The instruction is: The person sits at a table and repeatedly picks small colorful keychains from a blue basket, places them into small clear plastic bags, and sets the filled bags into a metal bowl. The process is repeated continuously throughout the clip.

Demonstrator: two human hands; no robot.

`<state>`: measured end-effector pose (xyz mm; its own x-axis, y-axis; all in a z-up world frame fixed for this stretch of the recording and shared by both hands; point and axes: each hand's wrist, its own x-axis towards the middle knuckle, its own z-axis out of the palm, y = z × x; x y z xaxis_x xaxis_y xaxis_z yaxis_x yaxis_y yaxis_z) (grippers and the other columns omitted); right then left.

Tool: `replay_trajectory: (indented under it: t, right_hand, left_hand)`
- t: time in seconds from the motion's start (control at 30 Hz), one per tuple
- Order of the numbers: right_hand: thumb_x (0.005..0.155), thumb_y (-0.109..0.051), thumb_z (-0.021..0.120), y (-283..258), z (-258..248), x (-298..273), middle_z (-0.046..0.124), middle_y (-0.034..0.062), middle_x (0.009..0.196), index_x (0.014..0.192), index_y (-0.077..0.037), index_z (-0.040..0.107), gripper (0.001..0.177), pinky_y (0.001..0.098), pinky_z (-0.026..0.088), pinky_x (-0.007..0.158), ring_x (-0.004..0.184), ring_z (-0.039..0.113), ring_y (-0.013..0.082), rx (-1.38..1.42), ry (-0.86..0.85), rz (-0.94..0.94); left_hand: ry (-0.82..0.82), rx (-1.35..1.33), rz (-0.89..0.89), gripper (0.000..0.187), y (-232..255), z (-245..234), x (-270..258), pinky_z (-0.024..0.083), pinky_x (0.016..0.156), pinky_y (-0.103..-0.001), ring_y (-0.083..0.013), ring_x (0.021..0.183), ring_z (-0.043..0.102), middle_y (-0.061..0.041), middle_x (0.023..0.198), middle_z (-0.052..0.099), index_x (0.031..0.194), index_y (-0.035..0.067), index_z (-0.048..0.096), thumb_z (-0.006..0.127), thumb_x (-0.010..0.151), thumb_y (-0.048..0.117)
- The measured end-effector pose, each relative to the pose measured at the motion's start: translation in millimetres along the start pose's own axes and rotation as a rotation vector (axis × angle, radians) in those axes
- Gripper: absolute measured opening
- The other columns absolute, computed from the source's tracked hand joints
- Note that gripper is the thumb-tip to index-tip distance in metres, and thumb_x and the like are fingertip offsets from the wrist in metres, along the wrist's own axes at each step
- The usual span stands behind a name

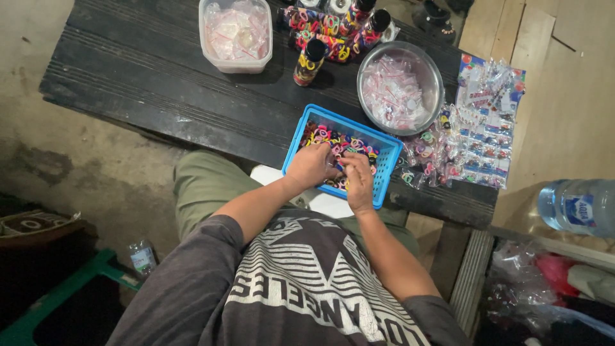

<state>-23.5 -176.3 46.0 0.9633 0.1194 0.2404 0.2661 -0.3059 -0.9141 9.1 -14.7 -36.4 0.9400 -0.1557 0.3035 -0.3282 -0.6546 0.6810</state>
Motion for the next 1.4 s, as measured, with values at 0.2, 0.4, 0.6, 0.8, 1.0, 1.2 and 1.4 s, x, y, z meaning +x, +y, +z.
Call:
replay_trajectory:
  t: [0.2,0.4,0.6,0.8,1.0,1.2,1.4]
  right_hand:
    - [0.093,-0.018,0.065,-4.4,8.6,-0.4,0.055,0.0155,0.132,0.109,-0.002,0.074,0.025,0.0473,0.046,0.108,0.122,0.058,0.0364,-0.214,-0.21,-0.107]
    - [0.095,-0.011,0.064,0.2,12.4,4.6,0.058,0.0159,0.131,0.092,-0.001,0.074,0.014,0.048,0.047,0.103,0.116,0.059,0.0399,-0.255,-0.171,-0.108]
    - [0.1,-0.012,0.062,7.4,10.1,0.7,0.06,0.0145,0.125,0.088,-0.002,0.069,0.017,0.0469,0.047,0.102,0.114,0.061,0.0399,-0.248,-0.1,-0.065]
    - [0.095,-0.008,0.058,-6.7,15.9,-2.0,0.06,0.004,0.111,0.098,-0.016,0.076,0.02,0.0381,0.05,0.096,0.103,0.062,0.0291,-0.499,-0.053,-0.263]
    - [0.091,-0.009,0.061,8.6,19.9,-7.7,0.069,0.0107,0.108,0.103,-0.011,0.073,0.018,0.0416,0.056,0.09,0.101,0.069,0.0343,-0.493,-0.138,-0.262]
    - [0.088,-0.012,0.066,4.2,15.1,-4.5,0.071,0.0115,0.11,0.105,-0.011,0.075,0.019,0.043,0.055,0.094,0.106,0.07,0.0351,-0.335,-0.211,-0.162]
    - [0.085,-0.013,0.071,2.5,12.7,-2.8,0.073,0.0117,0.113,0.108,-0.011,0.075,0.023,0.0436,0.054,0.097,0.11,0.07,0.0351,-0.317,-0.237,-0.188]
  left_hand:
    - [0.033,0.188,0.155,0.046,-35.0,46.9,-8.5,0.053,0.068,-0.042,-0.0271,0.081,0.071,-0.005,0.081,0.066,0.088,0.02,0.055,0.07,0.075,0.062]
    - [-0.014,0.11,0.206,0.039,-27.2,36.5,-7.6,0.054,0.073,-0.043,-0.0281,0.089,0.072,-0.004,0.09,0.068,0.102,0.02,0.063,0.069,0.081,0.053]
    - [-0.124,0.135,0.184,0.028,-24.0,23.4,-5.3,0.055,0.073,-0.043,-0.0291,0.089,0.071,-0.003,0.09,0.069,0.104,0.021,0.066,0.069,0.085,0.041]
    - [-0.358,-0.022,0.022,0.032,-18.3,3.5,2.3,0.057,0.082,-0.048,-0.0338,0.096,0.073,-0.008,0.095,0.072,0.113,0.019,0.066,0.073,0.084,0.029]
    - [-0.416,0.01,0.007,0.02,-19.8,6.4,-1.1,0.057,0.08,-0.047,-0.0346,0.091,0.074,-0.011,0.087,0.072,0.099,0.017,0.067,0.07,0.083,0.028]
    - [-0.343,0.039,0.053,0.014,-5.9,-8.3,2.8,0.058,0.079,-0.045,-0.0319,0.089,0.074,-0.008,0.084,0.072,0.096,0.018,0.066,0.069,0.085,0.025]
    - [-0.308,0.065,0.046,0.018,-20.3,14.4,-4.1,0.058,0.078,-0.043,-0.0293,0.089,0.074,-0.006,0.085,0.072,0.099,0.02,0.069,0.071,0.082,0.025]
